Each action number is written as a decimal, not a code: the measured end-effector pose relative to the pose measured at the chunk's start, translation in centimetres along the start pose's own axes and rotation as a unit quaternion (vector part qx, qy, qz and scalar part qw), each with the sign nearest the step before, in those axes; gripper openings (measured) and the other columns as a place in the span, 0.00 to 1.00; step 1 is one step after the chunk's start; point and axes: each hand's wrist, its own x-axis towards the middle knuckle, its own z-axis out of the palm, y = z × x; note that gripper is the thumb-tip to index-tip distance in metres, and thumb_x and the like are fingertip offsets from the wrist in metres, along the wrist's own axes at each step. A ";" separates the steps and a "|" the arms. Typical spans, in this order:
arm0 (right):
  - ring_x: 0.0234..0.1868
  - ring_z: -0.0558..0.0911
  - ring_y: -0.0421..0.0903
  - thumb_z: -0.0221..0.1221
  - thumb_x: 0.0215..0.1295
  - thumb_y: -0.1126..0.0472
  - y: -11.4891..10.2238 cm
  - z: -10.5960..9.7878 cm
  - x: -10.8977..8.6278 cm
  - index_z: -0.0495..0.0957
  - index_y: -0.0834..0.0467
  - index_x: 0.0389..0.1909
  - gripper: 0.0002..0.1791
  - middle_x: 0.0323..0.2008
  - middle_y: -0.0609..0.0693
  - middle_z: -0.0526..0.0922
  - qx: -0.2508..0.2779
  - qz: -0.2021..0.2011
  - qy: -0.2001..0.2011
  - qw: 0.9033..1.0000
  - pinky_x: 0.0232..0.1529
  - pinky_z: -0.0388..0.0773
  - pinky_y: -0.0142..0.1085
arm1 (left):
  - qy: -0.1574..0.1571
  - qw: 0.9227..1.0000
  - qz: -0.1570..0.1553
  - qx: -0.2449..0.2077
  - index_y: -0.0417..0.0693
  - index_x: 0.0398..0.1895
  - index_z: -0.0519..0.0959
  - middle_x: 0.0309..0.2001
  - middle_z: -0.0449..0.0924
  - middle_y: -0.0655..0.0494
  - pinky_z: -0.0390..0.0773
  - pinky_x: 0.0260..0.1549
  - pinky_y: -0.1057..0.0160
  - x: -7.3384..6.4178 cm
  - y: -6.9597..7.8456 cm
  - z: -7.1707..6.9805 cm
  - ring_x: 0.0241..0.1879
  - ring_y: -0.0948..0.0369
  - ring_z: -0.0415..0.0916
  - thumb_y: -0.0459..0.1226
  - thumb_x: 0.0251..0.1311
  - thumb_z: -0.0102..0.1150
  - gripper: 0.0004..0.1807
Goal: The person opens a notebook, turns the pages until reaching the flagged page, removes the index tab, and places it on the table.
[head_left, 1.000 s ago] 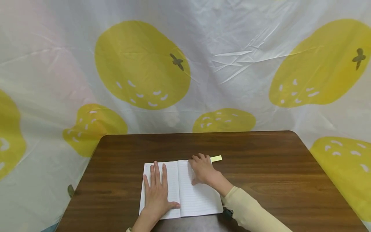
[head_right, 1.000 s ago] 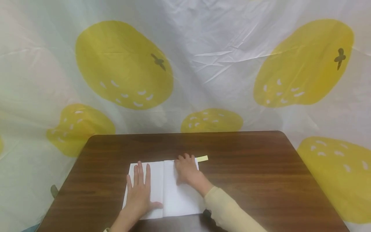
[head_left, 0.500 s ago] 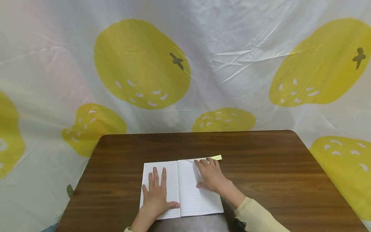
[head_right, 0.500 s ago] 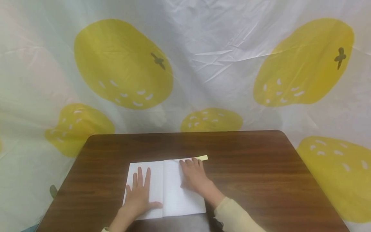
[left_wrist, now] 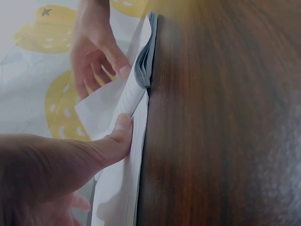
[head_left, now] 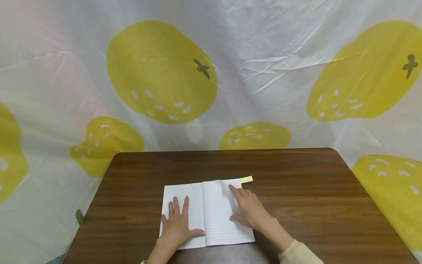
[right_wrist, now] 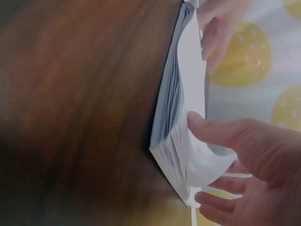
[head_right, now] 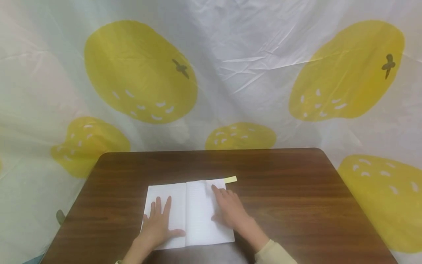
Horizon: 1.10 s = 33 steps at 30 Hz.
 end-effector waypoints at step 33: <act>0.31 0.80 0.40 0.63 0.67 0.65 2.5 -0.3 -1.0 0.76 0.73 0.48 0.15 0.30 0.46 0.85 0.534 0.287 -0.018 0.795 0.36 0.81 0.32 | -0.004 0.999 0.025 -0.024 0.31 0.73 0.63 0.73 0.46 0.17 0.54 0.59 0.17 -0.1 -0.3 -0.2 0.73 0.21 0.47 0.61 0.39 0.78 0.63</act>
